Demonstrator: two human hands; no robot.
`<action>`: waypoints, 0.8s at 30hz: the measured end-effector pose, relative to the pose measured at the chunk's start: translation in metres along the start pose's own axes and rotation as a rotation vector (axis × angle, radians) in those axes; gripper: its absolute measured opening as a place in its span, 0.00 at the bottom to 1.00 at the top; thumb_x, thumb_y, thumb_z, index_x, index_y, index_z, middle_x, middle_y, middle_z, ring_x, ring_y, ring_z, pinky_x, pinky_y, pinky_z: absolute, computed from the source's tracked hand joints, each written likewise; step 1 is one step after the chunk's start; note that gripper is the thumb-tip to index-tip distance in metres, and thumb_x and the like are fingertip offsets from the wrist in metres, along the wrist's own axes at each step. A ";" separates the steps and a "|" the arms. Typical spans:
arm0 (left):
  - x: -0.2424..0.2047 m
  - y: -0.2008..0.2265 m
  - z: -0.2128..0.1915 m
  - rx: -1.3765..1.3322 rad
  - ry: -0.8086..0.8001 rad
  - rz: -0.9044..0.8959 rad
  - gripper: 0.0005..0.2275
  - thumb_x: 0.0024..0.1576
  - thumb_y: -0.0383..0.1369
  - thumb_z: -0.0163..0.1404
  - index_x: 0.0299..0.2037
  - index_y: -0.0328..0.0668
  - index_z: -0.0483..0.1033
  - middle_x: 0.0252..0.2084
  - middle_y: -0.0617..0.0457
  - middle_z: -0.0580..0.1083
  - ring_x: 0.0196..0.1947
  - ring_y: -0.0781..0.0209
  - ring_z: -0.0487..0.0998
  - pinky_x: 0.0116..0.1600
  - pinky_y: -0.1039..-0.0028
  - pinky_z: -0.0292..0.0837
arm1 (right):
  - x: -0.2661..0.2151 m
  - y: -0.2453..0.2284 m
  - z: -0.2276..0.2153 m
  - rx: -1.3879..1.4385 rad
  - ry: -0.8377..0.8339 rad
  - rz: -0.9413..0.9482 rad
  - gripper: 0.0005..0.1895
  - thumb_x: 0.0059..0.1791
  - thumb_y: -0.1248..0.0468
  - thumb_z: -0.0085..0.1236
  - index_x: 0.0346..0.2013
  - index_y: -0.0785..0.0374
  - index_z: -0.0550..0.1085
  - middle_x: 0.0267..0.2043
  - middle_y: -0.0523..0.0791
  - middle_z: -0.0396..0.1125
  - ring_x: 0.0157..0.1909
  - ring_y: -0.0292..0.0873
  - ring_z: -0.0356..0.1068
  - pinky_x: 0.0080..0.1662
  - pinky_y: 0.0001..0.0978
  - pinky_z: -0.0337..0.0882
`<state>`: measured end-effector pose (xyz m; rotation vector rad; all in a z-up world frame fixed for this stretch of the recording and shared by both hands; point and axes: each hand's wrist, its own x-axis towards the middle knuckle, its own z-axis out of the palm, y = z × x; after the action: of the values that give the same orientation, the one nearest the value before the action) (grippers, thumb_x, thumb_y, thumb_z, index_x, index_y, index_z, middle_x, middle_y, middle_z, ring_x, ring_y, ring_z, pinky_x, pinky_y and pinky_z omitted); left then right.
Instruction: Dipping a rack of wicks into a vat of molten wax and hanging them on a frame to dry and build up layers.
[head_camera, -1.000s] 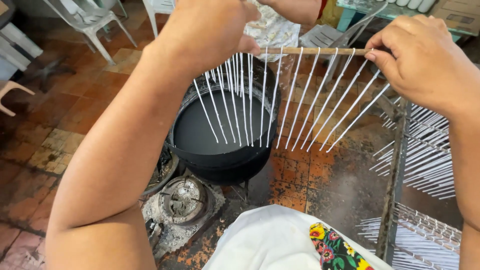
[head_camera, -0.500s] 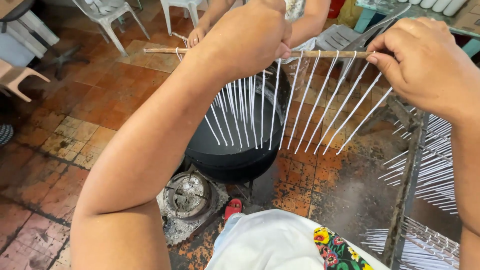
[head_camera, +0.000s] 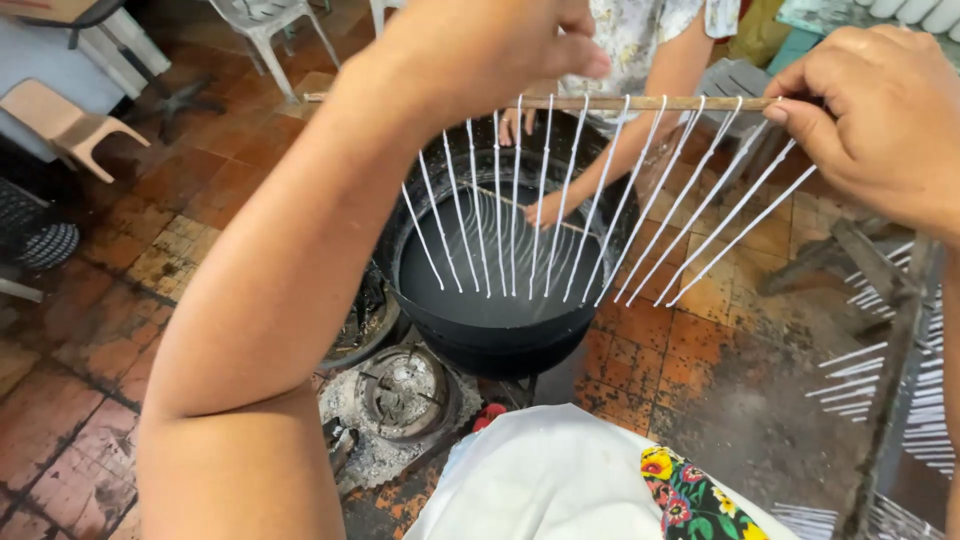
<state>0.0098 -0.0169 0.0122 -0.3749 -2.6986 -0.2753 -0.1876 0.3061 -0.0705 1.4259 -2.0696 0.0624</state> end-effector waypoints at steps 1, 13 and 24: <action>-0.002 -0.014 -0.005 0.014 0.001 -0.009 0.10 0.64 0.42 0.55 0.41 0.47 0.83 0.35 0.57 0.81 0.28 0.61 0.79 0.34 0.64 0.71 | 0.004 0.001 0.004 0.021 0.008 -0.002 0.10 0.65 0.55 0.57 0.48 0.55 0.81 0.42 0.43 0.73 0.50 0.51 0.74 0.58 0.48 0.69; -0.063 -0.075 -0.072 0.155 -0.290 -0.440 0.07 0.62 0.34 0.53 0.45 0.55 0.84 0.42 0.64 0.81 0.44 0.63 0.76 0.46 0.66 0.66 | 0.043 0.011 0.030 0.184 0.043 0.004 0.06 0.66 0.64 0.60 0.53 0.64 0.81 0.46 0.49 0.70 0.54 0.53 0.69 0.62 0.47 0.64; -0.070 -0.103 -0.058 0.092 -0.182 -0.368 0.04 0.61 0.35 0.56 0.42 0.54 0.85 0.34 0.65 0.80 0.34 0.64 0.74 0.38 0.67 0.62 | 0.056 0.011 0.037 0.290 0.033 0.033 0.08 0.69 0.66 0.56 0.54 0.68 0.79 0.48 0.51 0.66 0.54 0.52 0.64 0.60 0.44 0.61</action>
<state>0.0617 -0.1435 0.0221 0.1341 -2.9359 -0.2273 -0.2266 0.2506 -0.0689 1.5466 -2.1209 0.4119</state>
